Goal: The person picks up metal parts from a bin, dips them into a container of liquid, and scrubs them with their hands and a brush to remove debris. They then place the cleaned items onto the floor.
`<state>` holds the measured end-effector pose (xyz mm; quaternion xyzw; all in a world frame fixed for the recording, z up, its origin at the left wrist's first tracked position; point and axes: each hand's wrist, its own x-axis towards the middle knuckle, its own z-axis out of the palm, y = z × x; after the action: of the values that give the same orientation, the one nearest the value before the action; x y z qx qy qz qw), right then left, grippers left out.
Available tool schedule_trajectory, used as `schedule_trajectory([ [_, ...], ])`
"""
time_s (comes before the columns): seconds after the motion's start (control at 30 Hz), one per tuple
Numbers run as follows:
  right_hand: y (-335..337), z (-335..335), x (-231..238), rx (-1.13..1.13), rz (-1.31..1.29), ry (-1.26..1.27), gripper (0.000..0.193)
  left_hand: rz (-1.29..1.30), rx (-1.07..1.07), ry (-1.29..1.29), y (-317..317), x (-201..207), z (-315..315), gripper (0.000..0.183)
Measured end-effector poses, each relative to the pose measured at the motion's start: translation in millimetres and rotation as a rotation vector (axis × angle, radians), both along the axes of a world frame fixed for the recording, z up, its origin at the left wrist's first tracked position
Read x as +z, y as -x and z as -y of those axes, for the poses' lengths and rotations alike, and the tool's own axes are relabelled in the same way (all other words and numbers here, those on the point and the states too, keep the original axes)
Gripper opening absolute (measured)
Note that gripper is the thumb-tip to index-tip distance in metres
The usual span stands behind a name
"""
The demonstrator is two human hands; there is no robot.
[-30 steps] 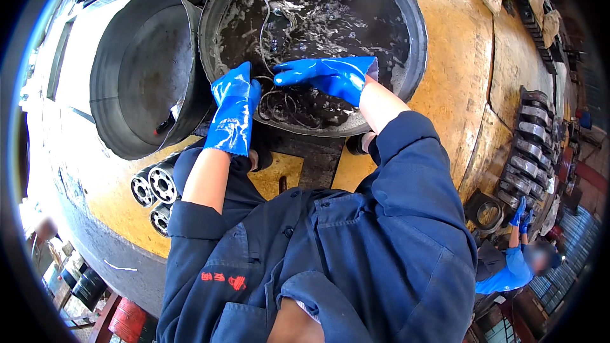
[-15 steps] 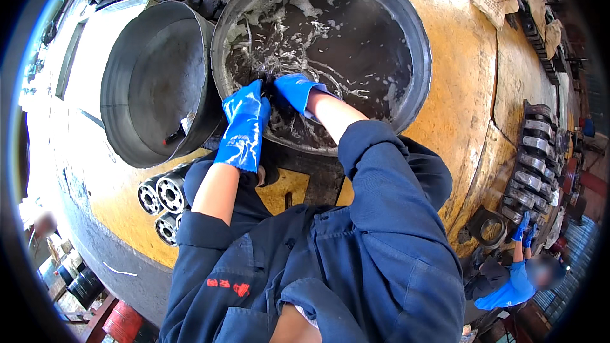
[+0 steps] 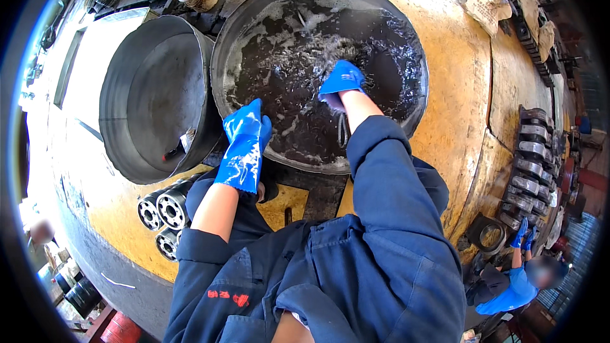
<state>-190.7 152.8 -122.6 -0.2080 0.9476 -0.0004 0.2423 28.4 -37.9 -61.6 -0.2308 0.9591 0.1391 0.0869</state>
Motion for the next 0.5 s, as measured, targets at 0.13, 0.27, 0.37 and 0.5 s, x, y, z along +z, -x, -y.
schedule_trajectory([
  [0.13, -6.7, 12.8, -35.1, 0.565, -0.118, -0.012, 0.025, 0.040, -0.035, -0.030, 17.6, 6.4, -15.8, 0.043],
  [0.27, -27.2, 43.7, -40.1, 0.181, 0.023, 0.175, 0.043, 0.047, -0.037, -0.031, 13.8, 9.6, -13.3, 0.045],
  [0.37, -41.3, 50.2, 2.5, 0.116, 0.241, 0.196, 0.040, 0.011, 0.012, 0.009, -10.5, -2.2, 9.7, 0.044],
  [0.5, 9.8, -11.3, -7.7, -0.116, 0.213, 0.032, 0.045, -0.041, -0.040, -0.022, 8.5, 0.5, -9.4, 0.042],
])
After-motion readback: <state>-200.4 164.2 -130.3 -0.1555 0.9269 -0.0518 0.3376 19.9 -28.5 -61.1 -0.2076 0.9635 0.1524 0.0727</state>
